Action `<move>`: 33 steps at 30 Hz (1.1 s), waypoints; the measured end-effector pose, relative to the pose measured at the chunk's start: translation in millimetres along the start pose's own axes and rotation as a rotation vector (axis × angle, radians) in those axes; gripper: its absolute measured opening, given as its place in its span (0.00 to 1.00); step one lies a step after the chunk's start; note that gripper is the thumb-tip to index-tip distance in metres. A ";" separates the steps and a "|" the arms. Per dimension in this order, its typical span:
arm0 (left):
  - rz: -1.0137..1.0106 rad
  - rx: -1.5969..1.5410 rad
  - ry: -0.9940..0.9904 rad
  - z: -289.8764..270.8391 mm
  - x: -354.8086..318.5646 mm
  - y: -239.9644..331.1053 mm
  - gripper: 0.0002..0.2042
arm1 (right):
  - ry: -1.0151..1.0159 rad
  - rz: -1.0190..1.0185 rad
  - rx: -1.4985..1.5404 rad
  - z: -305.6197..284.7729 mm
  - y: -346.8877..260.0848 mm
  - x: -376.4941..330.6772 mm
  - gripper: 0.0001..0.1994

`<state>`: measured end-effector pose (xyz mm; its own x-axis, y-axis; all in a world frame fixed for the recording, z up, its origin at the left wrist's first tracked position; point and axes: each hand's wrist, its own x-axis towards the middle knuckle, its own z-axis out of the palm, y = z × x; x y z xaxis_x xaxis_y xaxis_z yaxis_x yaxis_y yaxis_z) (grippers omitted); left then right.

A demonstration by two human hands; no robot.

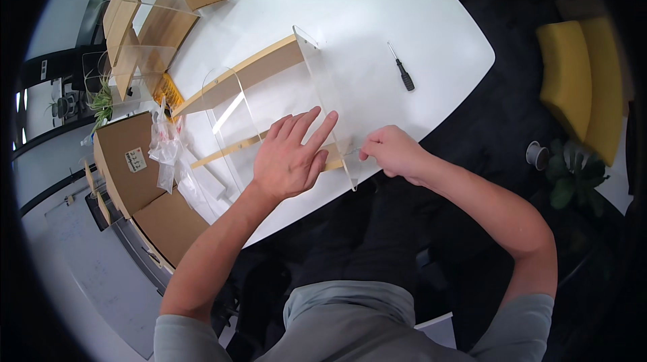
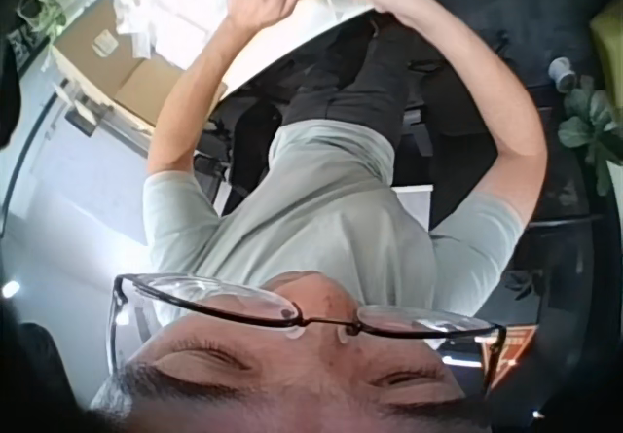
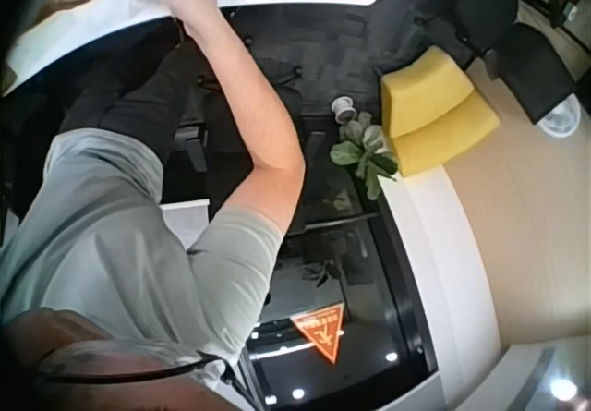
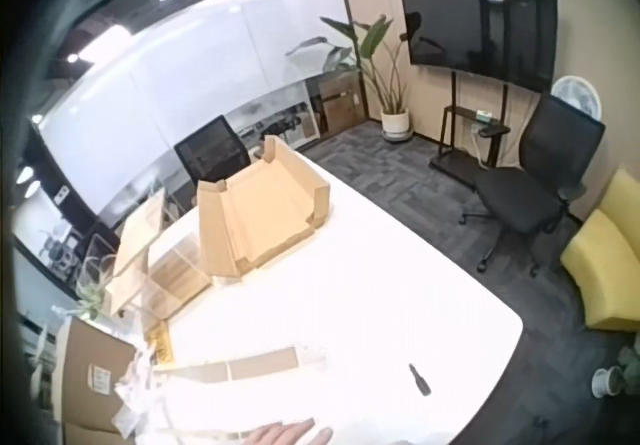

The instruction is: The person assembles a small wooden and acrylic shelving unit on a white table. They insert wooden dowels into the acrylic frame, attach wooden shelves, and use a screwdriver to secure screws. Cardboard boxes and packaging materials are visible on the table.

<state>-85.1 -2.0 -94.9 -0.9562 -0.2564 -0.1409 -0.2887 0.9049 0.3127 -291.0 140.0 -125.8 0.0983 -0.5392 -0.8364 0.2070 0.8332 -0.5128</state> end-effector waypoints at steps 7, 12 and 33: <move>0.001 -0.023 0.010 -0.5 0.0 -0.2 0.35 | 0.439 -0.955 -0.595 3.7 58.5 6.6 0.02; 0.013 -0.041 0.012 1.3 2.0 -0.8 0.35 | 0.517 -1.060 -0.574 12.5 66.9 19.7 0.03; -0.026 -0.037 -0.004 0.2 2.6 1.8 0.34 | -0.097 -0.012 0.329 0.5 26.4 9.0 0.11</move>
<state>-88.1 -0.9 -94.9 -0.9481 -0.2785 -0.1535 -0.3154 0.8848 0.3430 -284.2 157.1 -146.8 0.1829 -0.5708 -0.8004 0.5096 0.7513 -0.4193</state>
